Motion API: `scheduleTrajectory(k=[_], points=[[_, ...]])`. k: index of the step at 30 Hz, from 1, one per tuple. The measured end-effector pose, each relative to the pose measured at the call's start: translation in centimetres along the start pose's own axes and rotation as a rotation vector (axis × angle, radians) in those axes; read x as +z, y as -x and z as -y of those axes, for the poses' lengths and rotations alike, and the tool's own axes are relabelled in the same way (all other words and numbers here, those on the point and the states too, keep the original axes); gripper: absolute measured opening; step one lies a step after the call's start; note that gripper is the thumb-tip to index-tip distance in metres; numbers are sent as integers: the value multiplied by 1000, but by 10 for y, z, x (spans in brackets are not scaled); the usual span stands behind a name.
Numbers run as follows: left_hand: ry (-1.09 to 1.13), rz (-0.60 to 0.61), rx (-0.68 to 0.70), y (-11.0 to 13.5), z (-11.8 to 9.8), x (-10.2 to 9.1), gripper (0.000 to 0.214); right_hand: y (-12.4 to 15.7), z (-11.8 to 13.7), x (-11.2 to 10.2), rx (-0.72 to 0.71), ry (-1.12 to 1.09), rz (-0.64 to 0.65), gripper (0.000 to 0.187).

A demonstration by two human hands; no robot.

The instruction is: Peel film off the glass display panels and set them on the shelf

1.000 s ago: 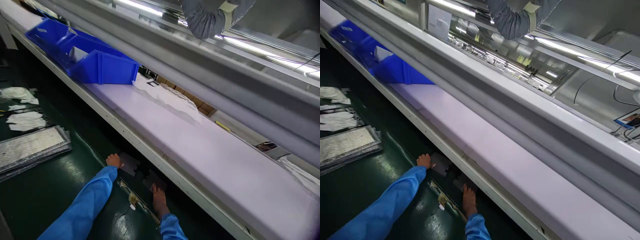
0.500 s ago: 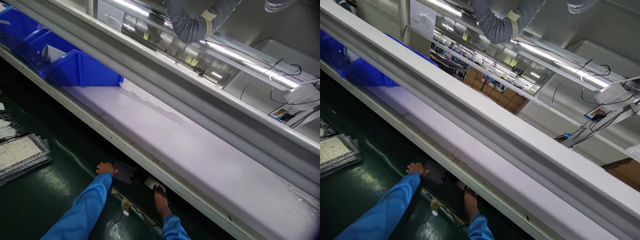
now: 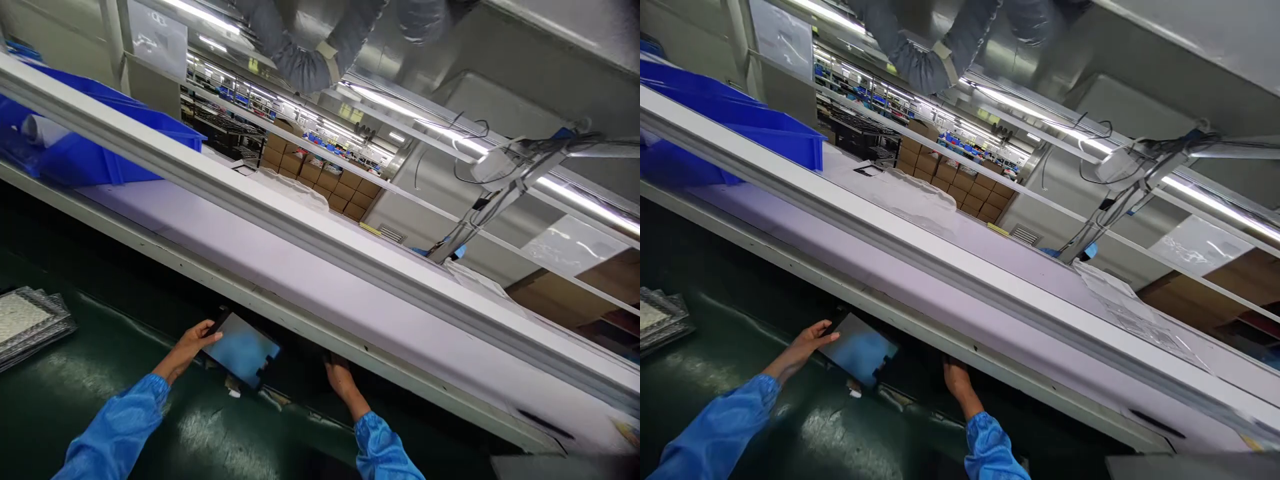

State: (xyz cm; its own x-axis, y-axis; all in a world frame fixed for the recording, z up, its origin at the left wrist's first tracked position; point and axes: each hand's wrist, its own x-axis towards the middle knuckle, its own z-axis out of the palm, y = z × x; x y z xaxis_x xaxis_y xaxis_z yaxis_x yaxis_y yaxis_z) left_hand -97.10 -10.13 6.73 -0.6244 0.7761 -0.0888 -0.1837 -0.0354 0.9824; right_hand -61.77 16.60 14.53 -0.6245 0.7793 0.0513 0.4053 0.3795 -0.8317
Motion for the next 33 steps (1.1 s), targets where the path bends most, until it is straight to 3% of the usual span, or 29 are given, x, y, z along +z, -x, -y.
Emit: scheduleTrajectory(k=[3, 6, 8, 11, 15, 19, 23, 28, 30, 33], points=[[219, 75, -143, 79, -34, 60, 56, 60, 10, -15, -33, 14, 93, 47], [356, 89, -289, 160, -42, 138, 62, 133, 6, -18, -87, -160, 233, 52], [390, 99, -331, 207, -35, 185, 60, 184, -7, -21, -76, -302, 269, 59], [321, 88, -333, 263, -16, 240, 58, 260, -40, -37, 14, -433, 248, 71], [139, 79, -273, 319, 8, 302, 49, 358, -80, -78, 159, -453, 115, 81], [-83, 124, -253, 364, 21, 362, 46, 437, -102, -117, 175, -542, 84, 78], [-363, 121, -116, 394, 27, 401, 41, 492, -118, -141, 230, -566, 27, 76], [-453, 189, -35, 405, 29, 418, 40, 527, -120, -155, 176, -609, -10, 71], [-430, 181, -26, 407, 31, 423, 50, 532, -113, -157, 164, -599, -12, 66], [-264, 26, -61, 420, 41, 428, 87, 535, -102, -153, 151, -591, -21, 62]])
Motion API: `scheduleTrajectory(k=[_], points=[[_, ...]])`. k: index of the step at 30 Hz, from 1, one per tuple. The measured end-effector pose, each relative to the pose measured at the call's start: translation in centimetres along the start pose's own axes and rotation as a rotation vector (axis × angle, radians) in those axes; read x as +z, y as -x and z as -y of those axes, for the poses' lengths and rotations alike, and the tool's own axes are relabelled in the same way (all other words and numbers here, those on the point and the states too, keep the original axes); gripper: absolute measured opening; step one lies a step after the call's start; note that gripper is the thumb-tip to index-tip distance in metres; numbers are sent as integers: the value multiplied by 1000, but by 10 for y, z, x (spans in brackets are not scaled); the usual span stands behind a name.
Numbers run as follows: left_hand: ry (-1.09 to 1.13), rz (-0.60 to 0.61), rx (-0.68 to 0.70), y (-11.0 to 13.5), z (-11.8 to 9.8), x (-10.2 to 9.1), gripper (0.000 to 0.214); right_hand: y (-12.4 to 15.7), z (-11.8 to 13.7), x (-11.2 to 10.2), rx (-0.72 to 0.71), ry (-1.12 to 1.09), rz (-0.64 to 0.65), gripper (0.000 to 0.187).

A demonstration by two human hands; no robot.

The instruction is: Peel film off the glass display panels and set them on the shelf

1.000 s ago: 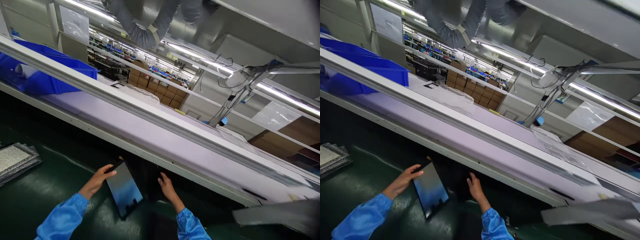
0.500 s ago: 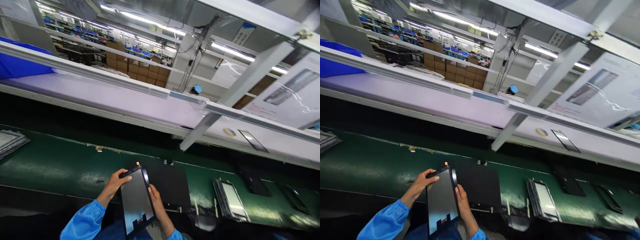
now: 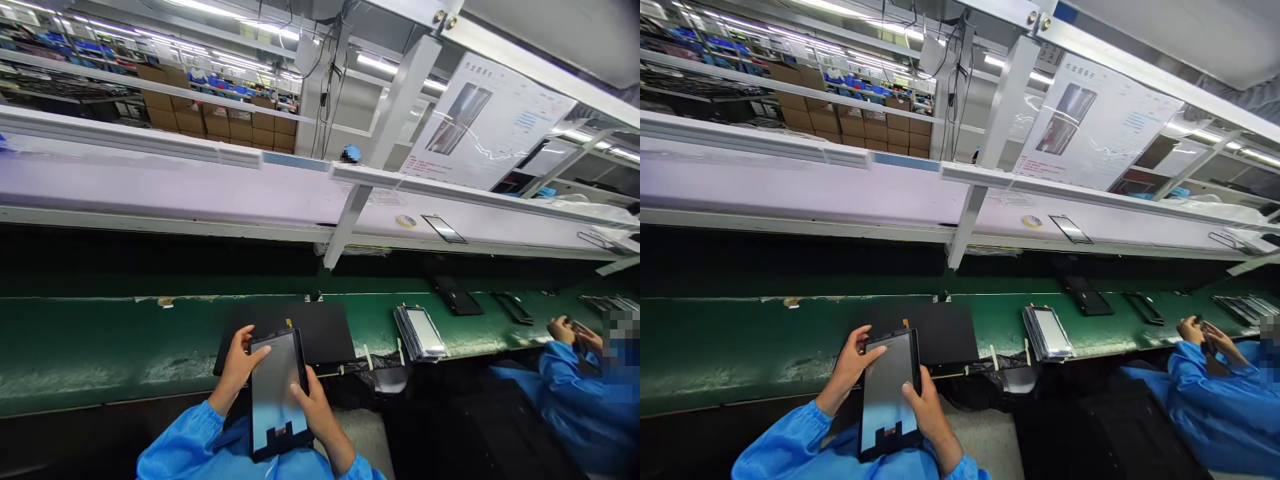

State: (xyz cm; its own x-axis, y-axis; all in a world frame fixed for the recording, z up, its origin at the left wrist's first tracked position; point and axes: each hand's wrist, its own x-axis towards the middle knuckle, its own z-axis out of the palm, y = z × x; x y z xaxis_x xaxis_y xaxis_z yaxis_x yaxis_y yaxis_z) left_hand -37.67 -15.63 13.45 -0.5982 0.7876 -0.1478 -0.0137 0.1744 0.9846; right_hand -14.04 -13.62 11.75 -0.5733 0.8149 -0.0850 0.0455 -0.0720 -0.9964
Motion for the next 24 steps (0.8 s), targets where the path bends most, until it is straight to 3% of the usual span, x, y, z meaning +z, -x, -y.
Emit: scheduleTrajectory(k=[2, 5, 7, 10, 14, 20, 22, 24], points=[[204, 20, -120, 16, 12, 1, 92, 1, -1, 9, -35, -20, -13, 57], [452, 226, -385, 42, 32, -6, 71, 2, -9, 25, -38, -11, -43, 55], [493, 262, -489, 51, 42, -12, 63, 2, -15, 35, -35, 39, -60, 60], [500, 250, -498, 48, 51, -15, 63, 2, -20, 44, -50, 80, -69, 70], [501, 275, -457, 37, 51, -1, 71, 0, -20, 42, -27, 20, -109, 72], [480, 302, -371, 21, 51, 35, 72, -12, -31, 10, -32, 42, -109, 71], [483, 313, -354, 10, 54, 54, 75, -19, -40, -17, -15, 119, -176, 71], [470, 311, -327, -4, 56, 77, 73, -27, -52, -57, -2, 235, -331, 77]])
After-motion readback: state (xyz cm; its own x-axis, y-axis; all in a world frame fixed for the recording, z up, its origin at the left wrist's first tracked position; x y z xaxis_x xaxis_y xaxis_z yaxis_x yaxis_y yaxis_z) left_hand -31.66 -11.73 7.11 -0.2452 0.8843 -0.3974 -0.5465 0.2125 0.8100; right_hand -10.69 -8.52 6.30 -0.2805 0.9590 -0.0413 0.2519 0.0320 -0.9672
